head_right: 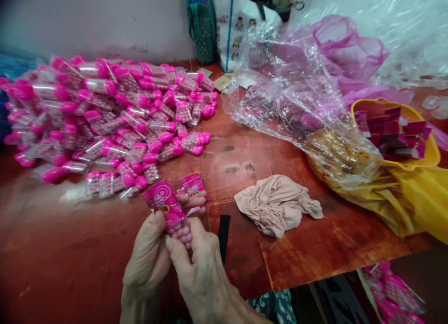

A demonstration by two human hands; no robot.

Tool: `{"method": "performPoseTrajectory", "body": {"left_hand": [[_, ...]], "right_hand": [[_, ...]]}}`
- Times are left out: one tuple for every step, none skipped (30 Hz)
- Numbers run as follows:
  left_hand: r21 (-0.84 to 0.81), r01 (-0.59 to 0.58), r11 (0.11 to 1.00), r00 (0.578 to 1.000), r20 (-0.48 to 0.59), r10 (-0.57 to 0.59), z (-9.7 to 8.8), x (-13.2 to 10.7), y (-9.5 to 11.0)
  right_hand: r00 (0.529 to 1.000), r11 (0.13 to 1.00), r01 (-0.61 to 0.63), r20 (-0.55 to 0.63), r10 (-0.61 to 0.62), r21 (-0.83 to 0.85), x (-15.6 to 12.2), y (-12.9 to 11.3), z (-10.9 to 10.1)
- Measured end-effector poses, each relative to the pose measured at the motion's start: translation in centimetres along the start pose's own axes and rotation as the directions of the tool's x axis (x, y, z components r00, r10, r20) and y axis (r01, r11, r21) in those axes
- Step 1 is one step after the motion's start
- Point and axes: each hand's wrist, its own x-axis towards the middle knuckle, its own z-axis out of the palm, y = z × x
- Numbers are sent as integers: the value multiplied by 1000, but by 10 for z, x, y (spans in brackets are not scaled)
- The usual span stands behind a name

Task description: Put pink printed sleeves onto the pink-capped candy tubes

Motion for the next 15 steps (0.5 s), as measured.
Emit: {"method": "performPoseTrajectory", "body": {"left_hand": [[0, -8, 1000, 1000, -25, 8, -1, 1, 1], [7, -1, 1000, 999, -36, 2, -1, 2, 1], [17, 12, 1000, 999, -35, -11, -2, 3, 2], [27, 23, 999, 999, -30, -23, -1, 4, 2], [37, 30, 999, 999, -19, -30, -1, 5, 2], [47, 41, 998, 999, 1, -41, 0, 5, 2], [57, 52, 997, 998, 29, -53, 2, 5, 2], [69, 60, 996, 996, 60, -64, 3, 5, 2], [81, 63, 995, 994, 88, -70, 5, 4, 1], [93, 69, 993, 990, 117, -80, 7, 4, 1], [103, 73, 992, 986, 143, -87, 8, 3, 1], [109, 72, 991, 984, 156, -88, 10, 3, 0], [115, 64, 991, 984, 159, -81, 11, 2, 0], [119, 52, 992, 986, 153, -70, 11, 1, -1], [120, 38, 992, 989, 138, -55, 12, 0, -1]], "right_hand": [[1000, 1000, -12, 10, 12, -6, 0, 0, 1], [1000, 1000, -22, 13, 22, -13, 0, 1, 1], [1000, 999, -31, 6, 31, -21, -1, 1, 1], [999, 999, -34, -4, 34, -26, -1, 1, 2], [1000, 999, -30, -11, 29, -25, -2, 1, 1], [1000, 1000, -20, -17, 19, -19, -2, 2, 1], [1000, 1000, -9, -23, 9, -9, -3, 2, 0], [1000, 1000, 0, -26, 0, 3, -4, 2, -1], [1000, 1000, 7, -25, -6, 14, -5, 2, -2], [1000, 1000, 7, -24, -6, 24, -6, 3, -3], [1000, 999, 5, -22, -4, 36, -7, 4, -4], [1000, 999, -4, -14, 5, 52, -8, 4, -4], [1000, 997, -13, -3, 13, 74, -8, 5, -4], [1000, 995, -25, 4, 25, 99, -9, 6, -4], [999, 991, -38, 12, 37, 128, -9, 7, -3]]}}
